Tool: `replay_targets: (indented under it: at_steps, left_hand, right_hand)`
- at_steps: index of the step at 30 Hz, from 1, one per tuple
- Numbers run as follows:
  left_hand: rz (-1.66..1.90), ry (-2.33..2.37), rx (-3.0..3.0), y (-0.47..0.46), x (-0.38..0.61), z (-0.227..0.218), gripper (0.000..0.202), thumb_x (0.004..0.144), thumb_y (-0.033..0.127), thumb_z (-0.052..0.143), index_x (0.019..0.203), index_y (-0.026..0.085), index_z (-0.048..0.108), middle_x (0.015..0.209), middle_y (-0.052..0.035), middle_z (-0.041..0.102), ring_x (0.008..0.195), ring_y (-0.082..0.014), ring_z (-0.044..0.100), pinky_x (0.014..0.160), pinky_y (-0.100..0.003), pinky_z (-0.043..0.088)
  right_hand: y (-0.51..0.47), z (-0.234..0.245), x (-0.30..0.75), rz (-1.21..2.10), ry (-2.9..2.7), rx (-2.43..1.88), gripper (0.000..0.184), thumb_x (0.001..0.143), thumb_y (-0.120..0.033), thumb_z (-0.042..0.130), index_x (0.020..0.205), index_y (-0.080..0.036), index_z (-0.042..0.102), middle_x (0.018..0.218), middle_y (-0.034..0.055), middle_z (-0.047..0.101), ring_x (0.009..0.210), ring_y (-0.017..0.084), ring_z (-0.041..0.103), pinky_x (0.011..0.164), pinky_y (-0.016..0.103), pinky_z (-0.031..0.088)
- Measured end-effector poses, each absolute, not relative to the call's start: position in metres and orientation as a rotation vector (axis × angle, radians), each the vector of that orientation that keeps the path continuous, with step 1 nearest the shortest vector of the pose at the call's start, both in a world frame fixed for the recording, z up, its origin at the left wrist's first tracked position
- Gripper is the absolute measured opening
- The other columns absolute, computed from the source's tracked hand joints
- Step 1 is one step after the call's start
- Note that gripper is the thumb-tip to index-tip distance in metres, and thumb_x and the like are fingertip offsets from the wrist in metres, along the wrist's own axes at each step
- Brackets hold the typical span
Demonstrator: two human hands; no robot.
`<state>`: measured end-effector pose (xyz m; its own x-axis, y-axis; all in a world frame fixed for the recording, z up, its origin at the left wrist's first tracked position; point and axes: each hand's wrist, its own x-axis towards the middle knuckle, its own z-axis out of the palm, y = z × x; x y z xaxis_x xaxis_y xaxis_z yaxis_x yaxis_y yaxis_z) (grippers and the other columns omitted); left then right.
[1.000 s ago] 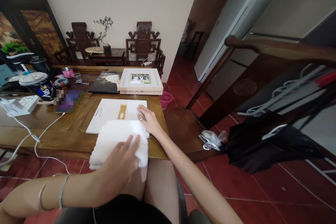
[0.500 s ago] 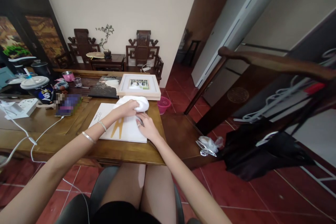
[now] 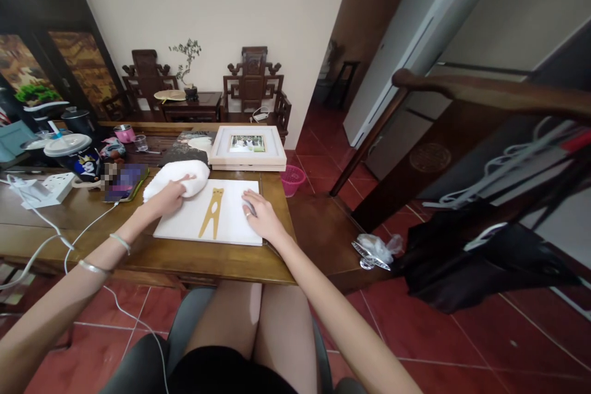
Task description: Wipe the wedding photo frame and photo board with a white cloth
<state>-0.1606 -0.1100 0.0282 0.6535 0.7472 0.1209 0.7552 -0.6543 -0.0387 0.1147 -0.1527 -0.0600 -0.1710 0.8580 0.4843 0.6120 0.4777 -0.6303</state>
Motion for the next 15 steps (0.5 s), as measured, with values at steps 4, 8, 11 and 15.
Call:
replay_targets:
  at_steps: [4,8,11,15]
  left_hand:
    - [0.062,-1.378,-2.818,-0.157,-0.178,0.023,0.043,0.072,-0.009,0.037,0.096,0.009,0.066,0.153,-0.0156,0.036,0.144,-0.0294,0.030,0.111,-0.056,0.034]
    - [0.110,-1.279,-2.949,-0.222,-0.192,0.018,0.046,0.069,-0.009,0.036,0.097,0.012,0.064,0.160,-0.0085,0.024,0.149,-0.0227,0.013,0.118,-0.052,0.023]
    - [0.080,-1.256,-2.990,-0.240,-0.194,0.018,0.045,0.069,-0.009,0.035,0.096,0.014,0.064,0.160,-0.0064,0.023,0.150,-0.0206,0.011,0.119,-0.051,0.021]
    - [0.100,-1.349,-2.924,-0.199,-0.181,0.024,0.041,0.068,-0.008,0.037,0.091,0.011,0.065,0.157,-0.0114,0.030,0.147,-0.0249,0.023,0.116,-0.050,0.028]
  right_hand:
    - [-0.153,-0.060,0.114,0.360,-1.887,-1.227,0.036,0.086,-0.021,0.051,0.116,-0.017,0.069,0.130,0.0121,0.064,0.129,0.028,0.052,0.112,0.050,0.038]
    - [-0.154,-0.060,0.114,0.349,-1.894,-1.228,0.036,0.086,-0.022,0.050,0.116,-0.016,0.069,0.129,0.0127,0.064,0.129,0.028,0.052,0.112,0.050,0.038]
    - [-0.154,-0.060,0.115,0.343,-1.902,-1.228,0.036,0.087,-0.022,0.049,0.116,-0.015,0.069,0.129,0.0139,0.064,0.129,0.028,0.052,0.112,0.051,0.037]
    - [-0.154,-0.061,0.116,0.334,-1.915,-1.227,0.035,0.088,-0.022,0.048,0.116,-0.017,0.068,0.128,0.0135,0.064,0.129,0.027,0.052,0.112,0.051,0.037]
